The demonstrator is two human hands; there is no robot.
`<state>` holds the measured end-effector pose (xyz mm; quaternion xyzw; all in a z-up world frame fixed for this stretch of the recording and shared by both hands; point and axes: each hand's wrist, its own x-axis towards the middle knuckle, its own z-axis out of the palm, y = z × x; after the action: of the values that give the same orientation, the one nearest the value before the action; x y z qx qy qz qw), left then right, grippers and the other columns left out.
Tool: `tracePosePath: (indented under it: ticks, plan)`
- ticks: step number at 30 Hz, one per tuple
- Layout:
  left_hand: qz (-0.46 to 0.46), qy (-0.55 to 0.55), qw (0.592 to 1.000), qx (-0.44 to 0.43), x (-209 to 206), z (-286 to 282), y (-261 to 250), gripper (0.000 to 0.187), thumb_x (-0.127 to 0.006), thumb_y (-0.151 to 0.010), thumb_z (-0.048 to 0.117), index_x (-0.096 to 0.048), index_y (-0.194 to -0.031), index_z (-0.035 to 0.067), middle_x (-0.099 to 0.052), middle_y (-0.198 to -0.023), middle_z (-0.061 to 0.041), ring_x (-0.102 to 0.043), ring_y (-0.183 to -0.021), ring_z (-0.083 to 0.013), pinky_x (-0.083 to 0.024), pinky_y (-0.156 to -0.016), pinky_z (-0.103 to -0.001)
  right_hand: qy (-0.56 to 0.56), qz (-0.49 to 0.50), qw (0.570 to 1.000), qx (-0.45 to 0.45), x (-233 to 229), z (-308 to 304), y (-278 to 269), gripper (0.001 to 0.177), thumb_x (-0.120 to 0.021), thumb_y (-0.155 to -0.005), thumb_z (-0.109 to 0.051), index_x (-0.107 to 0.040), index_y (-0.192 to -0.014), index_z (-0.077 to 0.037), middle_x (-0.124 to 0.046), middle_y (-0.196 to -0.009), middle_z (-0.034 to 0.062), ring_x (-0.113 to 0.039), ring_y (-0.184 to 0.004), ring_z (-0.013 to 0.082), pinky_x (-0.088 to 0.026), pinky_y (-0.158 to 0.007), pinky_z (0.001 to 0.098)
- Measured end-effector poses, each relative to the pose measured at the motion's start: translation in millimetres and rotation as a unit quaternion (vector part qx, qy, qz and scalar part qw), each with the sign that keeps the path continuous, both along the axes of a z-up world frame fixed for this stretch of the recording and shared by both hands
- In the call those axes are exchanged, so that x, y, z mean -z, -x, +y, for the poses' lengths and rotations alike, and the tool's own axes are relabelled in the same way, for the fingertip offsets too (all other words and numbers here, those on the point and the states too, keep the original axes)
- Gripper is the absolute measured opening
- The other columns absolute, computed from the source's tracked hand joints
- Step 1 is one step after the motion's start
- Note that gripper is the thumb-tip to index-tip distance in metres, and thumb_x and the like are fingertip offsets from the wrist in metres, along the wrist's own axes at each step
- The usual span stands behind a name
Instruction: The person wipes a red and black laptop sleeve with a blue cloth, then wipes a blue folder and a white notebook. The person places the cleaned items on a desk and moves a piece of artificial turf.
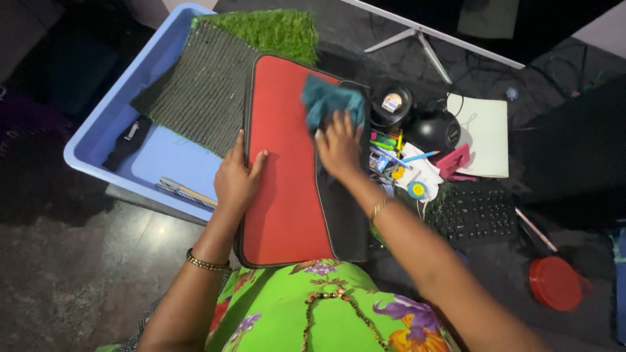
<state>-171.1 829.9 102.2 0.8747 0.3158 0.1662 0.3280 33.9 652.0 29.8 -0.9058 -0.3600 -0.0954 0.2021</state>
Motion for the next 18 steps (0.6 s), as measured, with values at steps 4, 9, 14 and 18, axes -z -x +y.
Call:
tracePosePath:
  ticks: [4,9,14,18]
  plan:
    - [-0.039,-0.029,0.999,0.006,4.2,0.5,0.0,0.074,-0.065,-0.095,0.052,-0.047,-0.153,0.009,-0.067,-0.100,-0.019,-0.067,-0.087,-0.0384,-0.053,-0.073,-0.049,-0.028,-0.024,0.996,0.081,5.7,-5.8,-30.8,0.054,-0.046,-0.106,-0.039,-0.058,-0.137,0.004,-0.043,-0.157,0.0256,-0.025,-0.152,0.0453,-0.021,-0.119,0.0705]
    - [-0.037,-0.036,0.999,0.004,13.2,3.0,-0.6,0.071,-0.062,-0.096,0.051,-0.048,-0.152,0.010,-0.068,-0.104,-0.021,-0.067,-0.090,-0.0411,-0.053,-0.074,-0.051,0.109,0.026,0.993,0.045,-0.4,-13.8,90.1,0.060,-0.047,-0.102,-0.049,-0.055,-0.143,-0.005,-0.028,-0.161,0.0252,-0.014,-0.153,0.0474,-0.013,-0.113,0.0788]
    - [-0.052,-0.038,0.998,0.016,18.5,6.3,0.5,0.064,-0.054,-0.104,0.049,-0.048,-0.155,0.012,-0.069,-0.109,-0.022,-0.066,-0.094,-0.0447,-0.052,-0.075,-0.053,-0.012,0.030,0.992,-0.123,-36.0,42.7,96.4,0.045,-0.052,-0.099,-0.049,-0.065,-0.137,-0.028,-0.019,-0.173,0.0060,-0.014,-0.159,0.0429,-0.011,-0.118,0.0782]
    - [-0.028,-0.028,0.999,0.003,17.2,3.8,0.3,0.067,-0.057,-0.100,0.051,-0.048,-0.154,0.012,-0.069,-0.105,-0.022,-0.067,-0.093,-0.0427,-0.052,-0.075,-0.052,-0.056,0.014,0.992,-0.115,-40.8,76.3,7.9,0.045,-0.058,-0.099,-0.042,-0.064,-0.139,-0.020,-0.025,-0.168,0.0137,-0.014,-0.149,0.0499,-0.014,-0.108,0.0798]
